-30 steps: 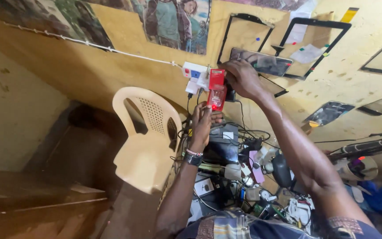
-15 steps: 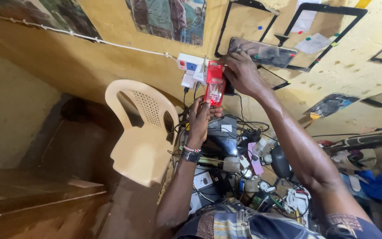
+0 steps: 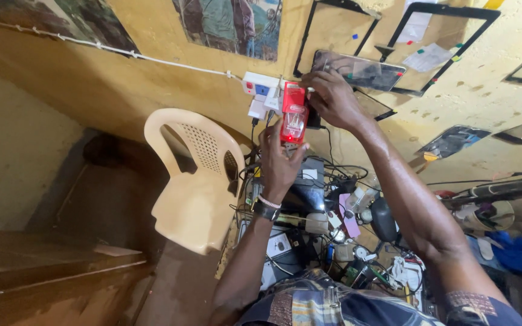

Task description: Disassembling an electronic speaker to inspect the internal circuit board using a screwdriver.

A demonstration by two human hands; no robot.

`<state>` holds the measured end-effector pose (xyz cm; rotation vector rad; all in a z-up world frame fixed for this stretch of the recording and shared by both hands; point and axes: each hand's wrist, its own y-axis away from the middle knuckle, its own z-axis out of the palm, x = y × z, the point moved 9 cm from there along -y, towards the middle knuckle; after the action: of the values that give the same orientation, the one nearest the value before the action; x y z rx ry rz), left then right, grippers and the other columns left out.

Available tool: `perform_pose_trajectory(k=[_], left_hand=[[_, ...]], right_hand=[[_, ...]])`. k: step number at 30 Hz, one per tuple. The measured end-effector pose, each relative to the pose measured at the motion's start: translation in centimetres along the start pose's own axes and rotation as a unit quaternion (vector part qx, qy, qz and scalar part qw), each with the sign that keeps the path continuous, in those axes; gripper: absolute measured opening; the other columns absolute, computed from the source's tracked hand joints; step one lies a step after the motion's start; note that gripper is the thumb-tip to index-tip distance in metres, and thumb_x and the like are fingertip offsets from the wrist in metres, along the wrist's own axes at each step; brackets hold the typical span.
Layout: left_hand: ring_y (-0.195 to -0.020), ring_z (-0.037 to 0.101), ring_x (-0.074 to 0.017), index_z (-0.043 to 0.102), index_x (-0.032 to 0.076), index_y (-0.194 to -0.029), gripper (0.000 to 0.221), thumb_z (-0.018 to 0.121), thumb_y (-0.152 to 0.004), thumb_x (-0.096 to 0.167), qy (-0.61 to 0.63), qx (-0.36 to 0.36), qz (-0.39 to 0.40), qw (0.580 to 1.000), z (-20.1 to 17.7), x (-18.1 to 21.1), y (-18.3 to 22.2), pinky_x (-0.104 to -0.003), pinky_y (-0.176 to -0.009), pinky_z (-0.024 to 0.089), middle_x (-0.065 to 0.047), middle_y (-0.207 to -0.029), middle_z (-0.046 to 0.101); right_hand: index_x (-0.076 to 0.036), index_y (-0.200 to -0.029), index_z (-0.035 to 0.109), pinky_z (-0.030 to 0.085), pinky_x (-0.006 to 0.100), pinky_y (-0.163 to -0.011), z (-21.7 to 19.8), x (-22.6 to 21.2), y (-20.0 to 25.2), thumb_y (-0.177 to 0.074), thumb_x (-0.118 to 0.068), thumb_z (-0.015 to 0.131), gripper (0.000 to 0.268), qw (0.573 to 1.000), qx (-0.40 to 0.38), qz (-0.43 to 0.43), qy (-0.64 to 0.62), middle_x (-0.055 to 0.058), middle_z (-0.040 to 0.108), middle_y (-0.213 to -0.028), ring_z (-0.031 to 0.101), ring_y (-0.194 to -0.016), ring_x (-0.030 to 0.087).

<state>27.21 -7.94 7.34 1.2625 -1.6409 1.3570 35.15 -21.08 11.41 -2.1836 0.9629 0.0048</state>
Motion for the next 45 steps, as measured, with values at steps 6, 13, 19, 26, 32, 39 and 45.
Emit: perform_pose_trajectory(k=[6,13,19,26,32,39,45], left_hand=[[-0.105,0.05,-0.0408,0.042,0.004,-0.125,0.05,0.061,-0.082,0.021,-0.017,0.011,0.032,0.999,0.9,-3.1,-1.1,-0.036,-0.071,0.054,-0.024,-0.115,0.043],[-0.106,0.048,-0.0444,0.041,0.004,-0.126,0.052,0.062,-0.081,0.02,-0.003,-0.013,0.031,0.999,1.1,-3.6,-1.7,-0.037,-0.069,0.054,-0.025,-0.117,0.042],[-0.108,0.046,-0.0461,0.038,0.005,-0.129,0.054,0.061,-0.082,0.019,0.009,-0.036,0.026,0.999,0.8,-2.5,-1.2,-0.04,-0.071,0.054,-0.026,-0.118,0.04],[-0.097,0.053,-0.0424,0.033,0.005,-0.13,0.06,0.061,-0.079,0.022,0.008,-0.003,-0.001,1.0,0.1,-3.0,-0.4,-0.043,-0.072,0.053,-0.025,-0.113,0.041],[-0.085,0.06,-0.0335,0.034,0.007,-0.129,0.062,0.062,-0.078,0.025,-0.029,0.02,0.013,0.999,0.0,-3.8,0.3,-0.039,-0.066,0.055,-0.021,-0.109,0.045],[-0.083,0.061,-0.0284,0.037,0.009,-0.128,0.061,0.065,-0.076,0.023,-0.033,0.045,0.036,0.998,-0.3,-3.8,0.5,-0.037,-0.062,0.054,-0.016,-0.107,0.046],[-0.084,0.061,-0.0292,0.038,0.007,-0.126,0.059,0.065,-0.076,0.022,-0.03,0.044,0.039,0.998,-0.5,-3.7,0.5,-0.036,-0.062,0.055,-0.017,-0.106,0.047]], right_hand=[[-0.008,-0.099,0.061,0.042,0.042,-0.07,-0.4,-1.2,-0.2,-0.077,-0.004,0.056,0.023,1.0,0.004,-0.001,0.009,0.013,0.059,-0.1,0.054,-0.085,0.037],[-0.007,-0.099,0.063,0.042,0.043,-0.074,-0.9,-1.1,-0.1,-0.08,-0.003,0.056,0.021,0.999,0.012,0.024,-0.024,0.014,0.061,-0.099,0.055,-0.088,0.038],[-0.004,-0.098,0.062,0.043,0.045,-0.078,-2.3,-1.5,0.1,-0.081,-0.002,0.055,0.018,0.994,0.026,0.059,-0.086,0.018,0.061,-0.098,0.055,-0.092,0.04],[-0.005,-0.098,0.063,0.044,0.046,-0.076,-2.8,-1.9,0.2,-0.083,-0.002,0.056,0.017,0.99,0.042,0.08,-0.105,0.017,0.061,-0.096,0.057,-0.086,0.039],[-0.005,-0.097,0.063,0.045,0.045,-0.075,-2.8,-2.1,0.2,-0.083,-0.003,0.058,0.016,0.991,0.051,0.076,-0.099,0.015,0.062,-0.093,0.058,-0.084,0.037],[-0.006,-0.095,0.064,0.044,0.046,-0.075,-3.4,-2.8,0.4,-0.082,-0.003,0.059,0.015,0.99,0.062,0.079,-0.098,0.015,0.062,-0.093,0.057,-0.085,0.039],[-0.008,-0.094,0.064,0.044,0.045,-0.075,-3.4,-2.7,1.2,-0.082,-0.005,0.06,0.013,0.99,0.076,0.087,-0.087,0.013,0.062,-0.092,0.057,-0.085,0.038]])
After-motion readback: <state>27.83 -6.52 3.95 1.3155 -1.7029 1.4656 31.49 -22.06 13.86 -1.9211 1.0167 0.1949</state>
